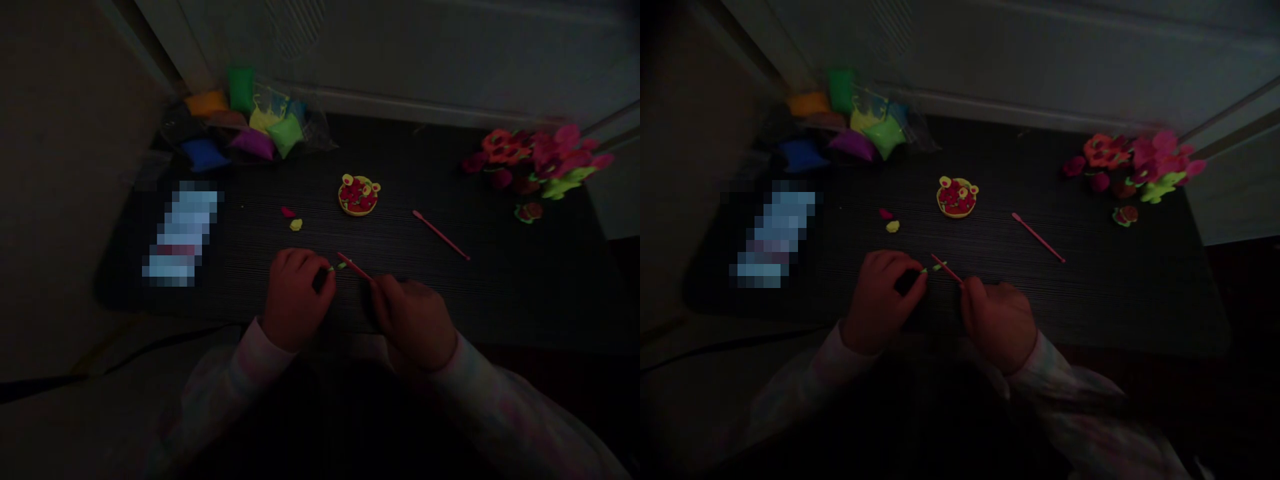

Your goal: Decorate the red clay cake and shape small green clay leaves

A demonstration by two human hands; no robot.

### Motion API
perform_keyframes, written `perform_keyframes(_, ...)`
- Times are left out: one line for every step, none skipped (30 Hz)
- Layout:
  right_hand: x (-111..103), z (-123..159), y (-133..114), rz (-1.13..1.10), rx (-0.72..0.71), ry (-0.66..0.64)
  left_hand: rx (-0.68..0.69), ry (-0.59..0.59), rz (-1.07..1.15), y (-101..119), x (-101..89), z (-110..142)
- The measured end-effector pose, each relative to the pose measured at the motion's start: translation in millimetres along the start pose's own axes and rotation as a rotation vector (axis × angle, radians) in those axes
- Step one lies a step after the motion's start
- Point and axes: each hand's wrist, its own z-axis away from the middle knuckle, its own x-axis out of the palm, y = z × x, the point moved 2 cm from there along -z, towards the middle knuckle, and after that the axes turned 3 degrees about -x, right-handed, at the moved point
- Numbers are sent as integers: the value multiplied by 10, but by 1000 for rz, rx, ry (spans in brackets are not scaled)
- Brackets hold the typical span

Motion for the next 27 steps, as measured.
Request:
perform_keyframes(-1, 0, 1, -1, -4, 2, 0, 6, -3, -22, -17, -9)
perform_keyframes(-1, 1, 2, -2, -9, 2, -2, 14, -9, -46, -32, -18)
perform_keyframes(0, 3, 2, -4, -9, 3, -4, 21, -17, -70, -46, -25)
perform_keyframes(0, 6, 2, -7, -10, 7, -8, 26, -28, -92, -56, -31)
perform_keyframes(0, 8, 1, -11, -11, 11, -15, 30, -38, -112, -62, -34)
perform_keyframes(1, 10, 1, -16, -9, 14, -24, 31, -47, -127, -64, -35)
perform_keyframes(1, 12, 2, -20, -5, 16, -35, 29, -53, -137, -63, -33)
perform_keyframes(1, 13, 4, -23, 4, 18, -44, 24, -56, -140, -58, -31)
perform_keyframes(1, 14, 5, -24, 13, 20, -48, 22, -57, -137, -53, -28)
perform_keyframes(-1, 16, 5, -25, 17, 19, -49, 25, -58, -127, -48, -24)
perform_keyframes(-2, 18, 3, -25, 17, 20, -46, 36, -61, -112, -44, -21)
perform_keyframes(-5, 20, -1, -24, 12, 24, -37, 49, -66, -91, -42, -18)
perform_keyframes(-7, 24, -7, -23, 5, 29, -21, 62, -71, -66, -39, -15)
perform_keyframes(-8, 28, -13, -24, -1, 32, -3, 72, -76, -39, -35, -12)
perform_keyframes(-9, 32, -19, -25, -7, 34, 17, 76, -80, -11, -28, -9)
perform_keyframes(-8, 36, -23, -26, -8, 34, 38, 73, -82, 17, -18, -7)
perform_keyframes(-7, 39, -27, -27, -7, 37, 56, 69, -85, 43, -5, -4)
perform_keyframes(-6, 41, -28, -26, -3, 37, 65, 65, -89, 65, 9, -2)
perform_keyframes(-4, 42, -29, -24, 0, 37, 67, 62, -94, 82, 24, -2)
perform_keyframes(-3, 42, -31, -23, -2, 37, 64, 62, -98, 94, 39, -2)
perform_keyframes(-2, 41, -32, -22, -3, 39, 59, 62, -101, 103, 53, -3)
perform_keyframes(-2, 39, -33, -22, -6, 40, 53, 61, -101, 108, 65, -5)
perform_keyframes(-3, 37, -36, -21, -11, 40, 50, 58, -100, 111, 75, -7)
perform_keyframes(-3, 35, -39, -20, -14, 38, 49, 55, -98, 113, 83, -10)
perform_keyframes(-4, 33, -43, -17, -14, 37, 50, 53, -96, 114, 88, -13)
perform_keyframes(-5, 32, -45, -14, -9, 34, 50, 51, -96, 115, 91, -16)
perform_keyframes(-4, 31, -48, -13, -5, 29, 50, 52, -95, 116, 92, -18)
